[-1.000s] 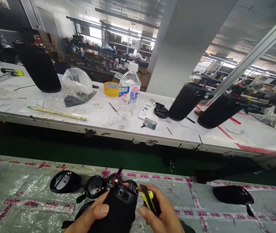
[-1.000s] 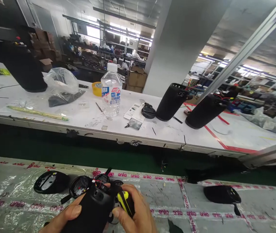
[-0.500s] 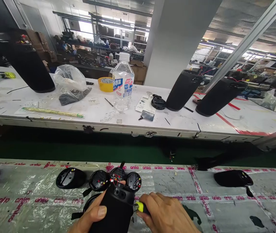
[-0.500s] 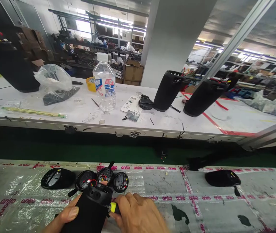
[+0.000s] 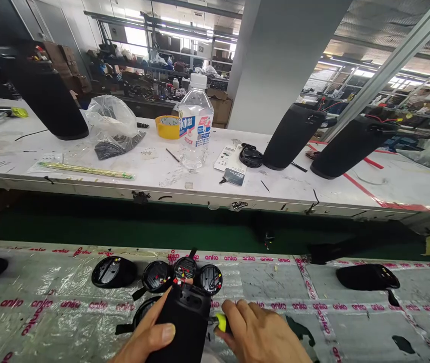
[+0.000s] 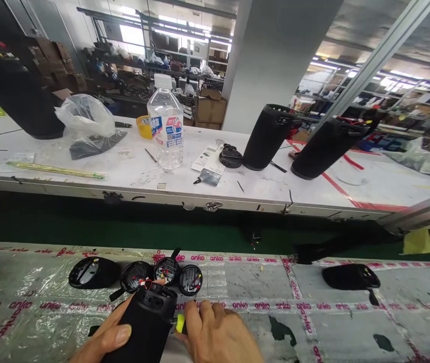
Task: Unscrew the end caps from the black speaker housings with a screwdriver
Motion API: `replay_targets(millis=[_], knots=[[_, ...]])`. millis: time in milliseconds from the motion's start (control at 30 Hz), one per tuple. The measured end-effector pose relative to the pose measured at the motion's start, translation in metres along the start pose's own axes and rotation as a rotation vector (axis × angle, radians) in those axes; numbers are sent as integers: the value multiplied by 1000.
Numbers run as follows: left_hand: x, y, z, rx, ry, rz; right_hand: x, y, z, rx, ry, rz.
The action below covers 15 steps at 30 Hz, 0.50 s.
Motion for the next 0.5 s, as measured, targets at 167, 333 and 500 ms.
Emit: replay_targets(millis=[167,333,500], knots=[[7,8,-8,-37,62,6,0,-4,1,20,-6,3],[5,16,-5,-323,232,-74,-1,-4,-5,58,-54,16],[2,7,-12,-75,150,-75,14,0,-21,-347,270,-83]])
Point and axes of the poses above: each hand's wrist, its own x-axis away from the middle knuckle, its own z-axis out of the back of the hand, y = z × x, the point moved 4 cm from there along -x, towards the middle knuckle, and after that the axes turned 15 degrees about z, right-handed, at the moved point
